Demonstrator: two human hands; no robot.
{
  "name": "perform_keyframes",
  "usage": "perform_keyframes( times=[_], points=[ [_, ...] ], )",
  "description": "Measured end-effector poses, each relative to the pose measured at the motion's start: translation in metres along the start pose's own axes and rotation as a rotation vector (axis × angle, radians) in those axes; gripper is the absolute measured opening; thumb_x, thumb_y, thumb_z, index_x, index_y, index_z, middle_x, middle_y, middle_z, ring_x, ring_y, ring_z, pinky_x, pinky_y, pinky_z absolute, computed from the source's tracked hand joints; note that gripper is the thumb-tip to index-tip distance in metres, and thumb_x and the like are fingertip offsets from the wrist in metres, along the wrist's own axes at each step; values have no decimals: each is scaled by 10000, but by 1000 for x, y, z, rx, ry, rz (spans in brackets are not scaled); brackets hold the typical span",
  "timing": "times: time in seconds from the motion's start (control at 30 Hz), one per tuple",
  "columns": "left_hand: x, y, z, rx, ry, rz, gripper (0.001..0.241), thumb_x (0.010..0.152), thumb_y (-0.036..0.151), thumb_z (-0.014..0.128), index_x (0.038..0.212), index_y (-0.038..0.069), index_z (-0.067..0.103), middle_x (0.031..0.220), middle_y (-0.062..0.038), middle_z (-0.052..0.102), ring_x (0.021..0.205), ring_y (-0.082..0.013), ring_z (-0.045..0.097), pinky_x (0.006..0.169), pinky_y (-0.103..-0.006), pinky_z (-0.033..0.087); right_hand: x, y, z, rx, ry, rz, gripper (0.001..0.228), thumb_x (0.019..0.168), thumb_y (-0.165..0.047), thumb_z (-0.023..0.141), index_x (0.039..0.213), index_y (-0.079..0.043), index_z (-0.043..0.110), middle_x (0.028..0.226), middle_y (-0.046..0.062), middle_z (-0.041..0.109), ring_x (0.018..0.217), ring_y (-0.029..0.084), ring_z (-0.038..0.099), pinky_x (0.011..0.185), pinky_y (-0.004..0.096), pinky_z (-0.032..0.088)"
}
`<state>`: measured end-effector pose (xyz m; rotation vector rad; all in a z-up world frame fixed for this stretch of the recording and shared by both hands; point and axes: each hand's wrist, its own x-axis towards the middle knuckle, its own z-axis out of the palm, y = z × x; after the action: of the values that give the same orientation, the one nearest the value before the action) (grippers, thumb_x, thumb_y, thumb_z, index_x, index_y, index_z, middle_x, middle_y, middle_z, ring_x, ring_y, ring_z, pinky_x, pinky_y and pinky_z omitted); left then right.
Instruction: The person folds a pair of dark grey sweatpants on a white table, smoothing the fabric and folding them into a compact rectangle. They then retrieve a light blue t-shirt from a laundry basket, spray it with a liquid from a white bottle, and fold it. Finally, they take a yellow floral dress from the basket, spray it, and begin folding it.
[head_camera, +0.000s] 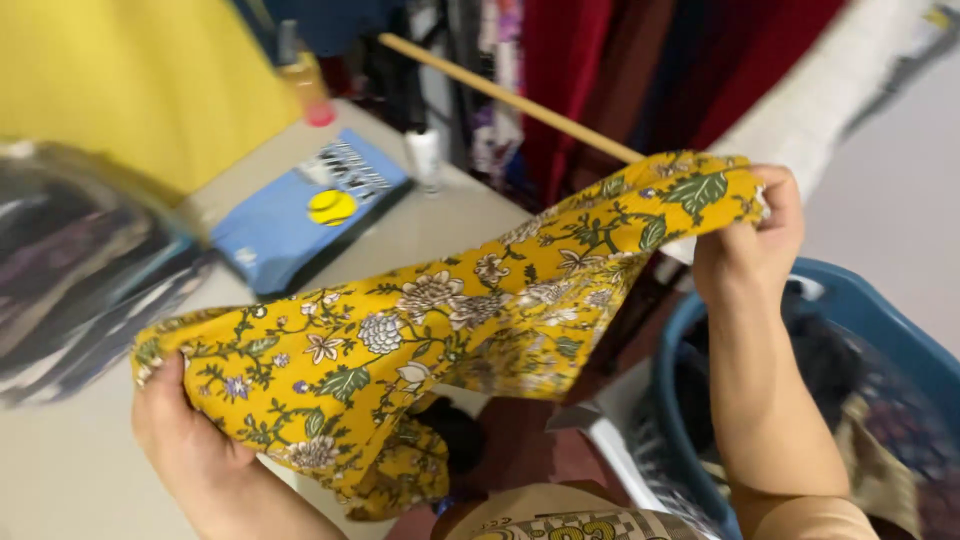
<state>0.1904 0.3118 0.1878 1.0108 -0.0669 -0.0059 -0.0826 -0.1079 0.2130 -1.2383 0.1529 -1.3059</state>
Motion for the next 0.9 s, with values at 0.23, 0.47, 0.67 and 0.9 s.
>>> perform_keyframes(
  times=[0.23, 0.47, 0.67, 0.9],
  points=[
    [47, 20, -45, 270, -11, 75, 337, 1026, 107, 609, 1336, 10, 520, 1101, -73, 665, 845, -93, 673, 687, -150, 565, 24, 54, 78, 27, -45, -19, 184, 1032, -11, 616, 1152, -101, 509, 1125, 34, 642, 997, 101, 630, 962, 235, 541],
    [52, -15, -48, 1144, 54, -64, 602, 946, 207, 682, 1398, -15, 352, 1268, -280, 469, 1106, -376, 507, 909, -497, 463, 11, 101, 111, -346, 64, 9, 62, 1035, -75, 548, 1096, -69, 559, 1011, 29, 626, 879, 87, 550, 853, 209, 494],
    [-2, -129, -82, 1235, -289, 396, 378, 890, 253, 702, 1125, -13, 571, 1104, -202, 592, 993, -346, 583, 899, -434, 477, 13, 136, 120, -476, 84, 42, 133, 1024, -59, 521, 1127, -43, 605, 925, 1, 589, 769, 57, 459, 704, 193, 392],
    [-6, -172, -92, 1995, -332, -27, 748, 850, 413, 737, 1512, 282, 416, 1614, -48, 289, 1521, -323, 200, 1132, -809, 154, 64, 166, 102, -515, 116, -64, 57, 1076, -26, 479, 1068, -66, 520, 984, 48, 595, 853, 125, 550, 787, 257, 493]
  ],
)
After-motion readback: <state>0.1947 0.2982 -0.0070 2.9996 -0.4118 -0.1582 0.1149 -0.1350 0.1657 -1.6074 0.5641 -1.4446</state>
